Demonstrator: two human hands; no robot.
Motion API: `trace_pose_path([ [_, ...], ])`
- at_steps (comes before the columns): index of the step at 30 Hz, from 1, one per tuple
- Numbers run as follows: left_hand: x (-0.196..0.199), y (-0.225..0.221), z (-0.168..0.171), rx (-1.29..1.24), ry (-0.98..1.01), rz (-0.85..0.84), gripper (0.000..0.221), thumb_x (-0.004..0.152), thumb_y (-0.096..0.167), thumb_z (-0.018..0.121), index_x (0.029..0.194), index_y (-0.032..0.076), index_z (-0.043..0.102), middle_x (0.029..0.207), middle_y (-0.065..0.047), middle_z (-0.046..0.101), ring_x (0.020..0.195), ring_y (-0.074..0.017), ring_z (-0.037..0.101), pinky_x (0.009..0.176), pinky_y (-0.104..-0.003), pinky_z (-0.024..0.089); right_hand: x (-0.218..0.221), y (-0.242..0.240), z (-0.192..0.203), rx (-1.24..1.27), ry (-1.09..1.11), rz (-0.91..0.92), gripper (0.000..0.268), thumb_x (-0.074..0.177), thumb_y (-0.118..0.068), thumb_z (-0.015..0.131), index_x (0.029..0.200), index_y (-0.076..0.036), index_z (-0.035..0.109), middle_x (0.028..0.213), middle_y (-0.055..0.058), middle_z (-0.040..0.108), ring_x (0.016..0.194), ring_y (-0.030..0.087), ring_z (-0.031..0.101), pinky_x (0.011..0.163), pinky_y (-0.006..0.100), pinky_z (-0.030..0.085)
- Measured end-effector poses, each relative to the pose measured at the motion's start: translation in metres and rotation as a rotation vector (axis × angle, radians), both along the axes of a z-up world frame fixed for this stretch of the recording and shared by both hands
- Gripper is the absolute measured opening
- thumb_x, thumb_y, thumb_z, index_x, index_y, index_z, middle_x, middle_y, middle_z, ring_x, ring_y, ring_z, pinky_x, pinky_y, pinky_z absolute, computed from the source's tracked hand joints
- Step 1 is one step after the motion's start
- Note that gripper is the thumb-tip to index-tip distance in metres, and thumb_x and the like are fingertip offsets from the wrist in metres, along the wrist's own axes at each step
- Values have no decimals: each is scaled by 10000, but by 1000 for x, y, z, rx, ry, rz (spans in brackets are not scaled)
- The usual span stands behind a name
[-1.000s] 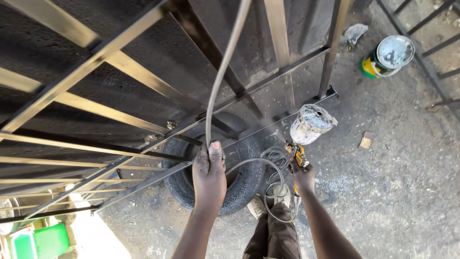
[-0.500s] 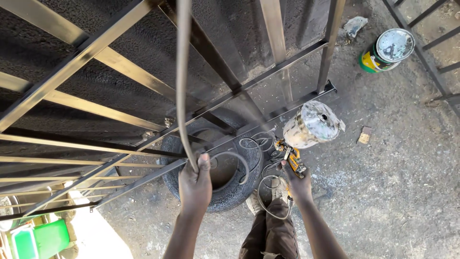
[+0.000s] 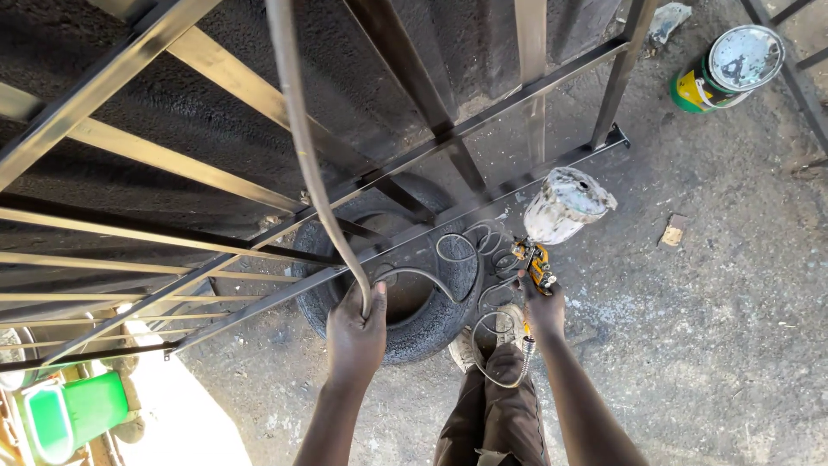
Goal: Spray painting a metal gate frame with black paint using a pneumatic spray gun
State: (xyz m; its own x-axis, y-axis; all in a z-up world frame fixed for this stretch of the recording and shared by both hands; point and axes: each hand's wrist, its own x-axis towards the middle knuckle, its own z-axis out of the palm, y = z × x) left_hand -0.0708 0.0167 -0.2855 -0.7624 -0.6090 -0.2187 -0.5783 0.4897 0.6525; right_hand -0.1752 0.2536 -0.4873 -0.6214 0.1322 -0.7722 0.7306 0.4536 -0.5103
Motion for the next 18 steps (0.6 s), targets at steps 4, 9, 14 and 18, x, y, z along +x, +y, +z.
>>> trace_pose_path([
  [4,15,-5,3,70,-78,40,272,1024,298,548,1038,88,722,650,-23,664,561,-126,603,512,-304,474,1,-6,54,-92,-81,-145,579,859,-610,732,1127,-106,635,688,-5,618,429,72,276,392,293,194],
  [9,18,-12,-2,45,-97,20,213,1024,262,570,1022,91,697,595,-5,622,465,-95,537,412,-261,442,11,-4,79,-407,364,-101,177,971,-306,680,942,-137,725,890,0,771,705,114,616,728,290,481],
  [14,11,-8,-3,88,-103,-10,351,988,144,605,1327,62,642,1005,-98,816,773,-160,813,597,-223,697,10,-10,93,-511,532,-162,286,934,-186,713,1180,-51,655,1043,101,775,1044,208,737,1005,347,550],
  [18,9,-4,-6,35,-19,-92,197,994,90,604,1165,25,678,740,-73,768,534,-120,715,415,-184,582,8,-9,75,-287,293,-95,355,940,-340,710,1174,-90,616,925,52,789,726,134,512,660,302,378],
])
